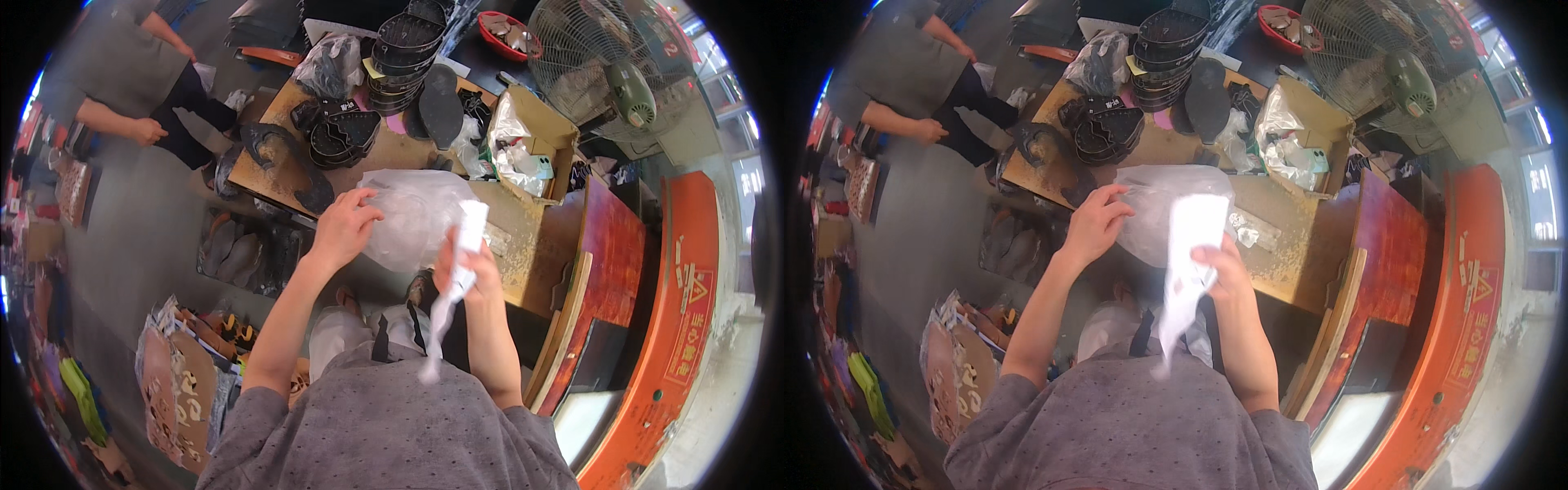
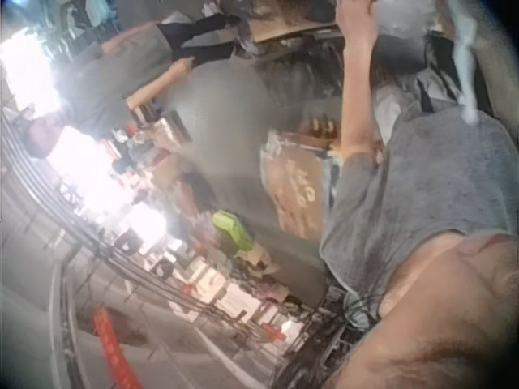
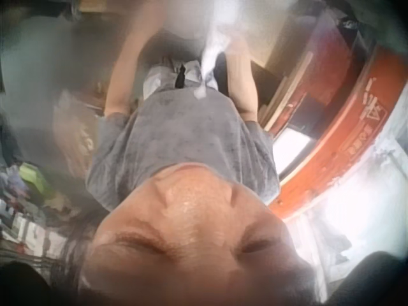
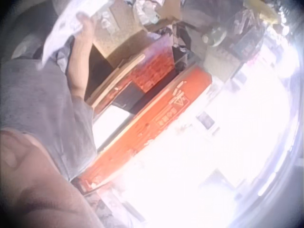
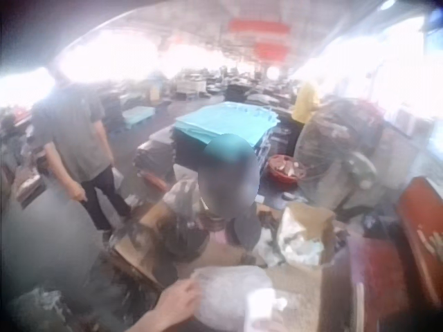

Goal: The person removes a plastic-wrapped stack of tan cardboard cutouts from a press, writes on a plastic bag with a black marker, places the cutouts into the bag, and seals it. The person then hands the bag to a coworker and picks up a small black object from the table.

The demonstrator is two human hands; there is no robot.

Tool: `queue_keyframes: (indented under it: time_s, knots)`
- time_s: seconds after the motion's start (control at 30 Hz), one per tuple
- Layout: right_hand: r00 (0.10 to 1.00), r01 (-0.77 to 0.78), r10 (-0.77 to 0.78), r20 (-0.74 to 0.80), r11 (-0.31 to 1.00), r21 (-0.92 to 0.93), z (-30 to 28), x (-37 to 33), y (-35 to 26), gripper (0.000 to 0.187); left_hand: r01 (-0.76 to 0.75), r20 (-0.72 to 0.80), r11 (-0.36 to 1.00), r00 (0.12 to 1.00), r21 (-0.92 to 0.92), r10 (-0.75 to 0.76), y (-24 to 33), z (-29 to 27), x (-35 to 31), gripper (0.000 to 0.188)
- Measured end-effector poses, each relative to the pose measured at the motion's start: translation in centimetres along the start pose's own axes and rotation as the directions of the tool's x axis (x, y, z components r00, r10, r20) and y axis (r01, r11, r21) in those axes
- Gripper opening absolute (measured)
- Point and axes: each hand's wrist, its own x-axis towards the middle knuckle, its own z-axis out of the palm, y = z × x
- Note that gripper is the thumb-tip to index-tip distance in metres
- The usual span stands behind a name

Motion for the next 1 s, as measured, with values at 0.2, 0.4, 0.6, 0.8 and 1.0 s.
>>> queue_keyframes:
  time_s: [0.2,0.4,0.6,0.8,1.0]
  knots:
    - [0.924,-0.09,-0.025,-0.381,0.956,-0.281,-6.3,1.9,2.9,0.035,0.074,0.233,0.987,0.972,-0.145,-0.039,0.4,0.4,3.9,0.022]
    - [0.89,-0.194,-0.277,-0.363,0.492,-0.849,-11.8,-1.7,1.0,0.034,0.023,0.432,0.957,0.895,-0.289,0.109,-2.2,-2.7,0.6,0.013]
    - [0.917,-0.118,-0.357,-0.178,0.183,-0.976,-7.4,-1.7,1.0,0.026,0.142,0.243,0.961,0.966,-0.237,-0.083,0.3,-6.5,-1.6,0.01]
    - [0.994,-0.06,-0.053,-0.098,0.487,-0.871,-5.5,3.4,6.6,0.025,0.25,-0.008,0.967,0.968,0.059,-0.25,5.3,-0.6,3.1,0.059]
    - [0.867,-0.175,-0.015,-0.498,0.927,-0.331,-9.0,7.2,6.3,0.033,0.582,0.139,0.804,0.792,0.122,-0.594,1.1,0.9,-0.8,0.026]
